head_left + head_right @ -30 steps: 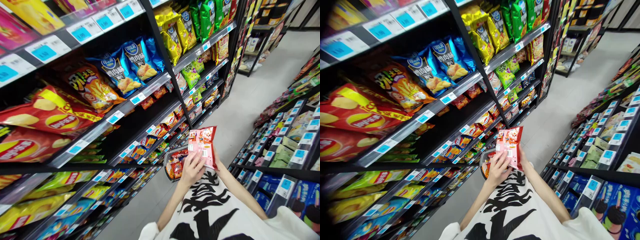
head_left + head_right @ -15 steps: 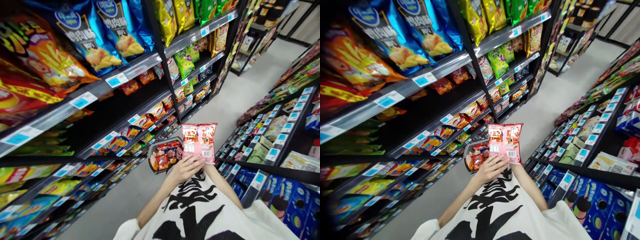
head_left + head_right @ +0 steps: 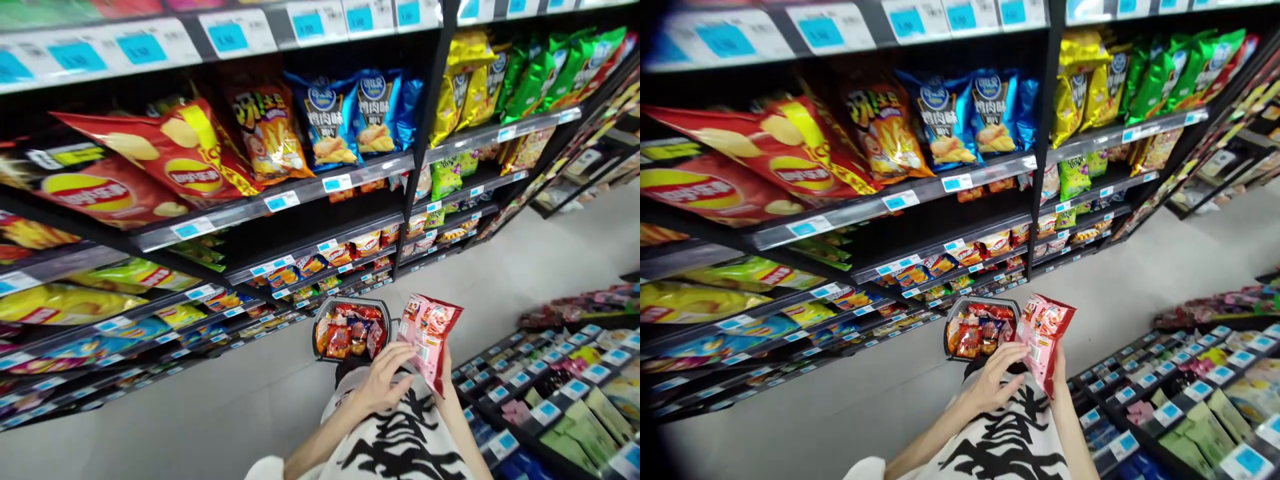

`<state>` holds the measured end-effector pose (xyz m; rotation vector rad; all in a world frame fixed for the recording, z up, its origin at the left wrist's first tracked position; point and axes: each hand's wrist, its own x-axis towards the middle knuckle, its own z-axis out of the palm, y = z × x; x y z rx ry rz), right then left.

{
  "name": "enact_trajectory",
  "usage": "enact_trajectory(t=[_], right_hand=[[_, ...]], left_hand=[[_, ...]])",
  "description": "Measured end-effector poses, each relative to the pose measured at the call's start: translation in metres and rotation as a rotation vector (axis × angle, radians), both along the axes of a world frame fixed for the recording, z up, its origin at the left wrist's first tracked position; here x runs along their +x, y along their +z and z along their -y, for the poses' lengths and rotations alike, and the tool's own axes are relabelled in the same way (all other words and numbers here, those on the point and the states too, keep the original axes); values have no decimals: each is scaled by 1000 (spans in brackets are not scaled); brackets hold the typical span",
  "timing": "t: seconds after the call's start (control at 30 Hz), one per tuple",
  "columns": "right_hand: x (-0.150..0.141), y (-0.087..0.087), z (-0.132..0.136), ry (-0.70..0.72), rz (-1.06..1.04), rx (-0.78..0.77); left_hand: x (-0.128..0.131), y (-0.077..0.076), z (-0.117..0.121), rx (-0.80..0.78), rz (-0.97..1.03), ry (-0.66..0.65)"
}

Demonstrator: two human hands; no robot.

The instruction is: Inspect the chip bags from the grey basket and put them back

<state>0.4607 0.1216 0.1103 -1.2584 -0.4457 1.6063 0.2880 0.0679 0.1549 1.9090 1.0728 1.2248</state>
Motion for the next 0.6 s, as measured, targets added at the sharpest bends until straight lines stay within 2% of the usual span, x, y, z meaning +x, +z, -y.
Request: enact_trajectory(t=[0.1, 0.17, 0.23, 0.4, 0.47, 0.6], right_hand=[[-12, -15, -13, 10, -27, -48], [-14, -25, -15, -35, 97, 15], [-14, -32, -16, -45, 225, 94], [-12, -33, -19, 49, 275, 224], [-12, -31, -20, 65, 277, 268], [-10, -38, -23, -24, 321, 297]], left_hand=[[-5, -13, -3, -336, 35, 103], [-6, -24, -6, -503, 58, 132], [-6, -33, -12, -605, 85, 185], [-6, -41, -40, -678, 276, 380], [-10, -41, -55, -706, 385, 402], [-21, -42, -81, -754, 504, 352]])
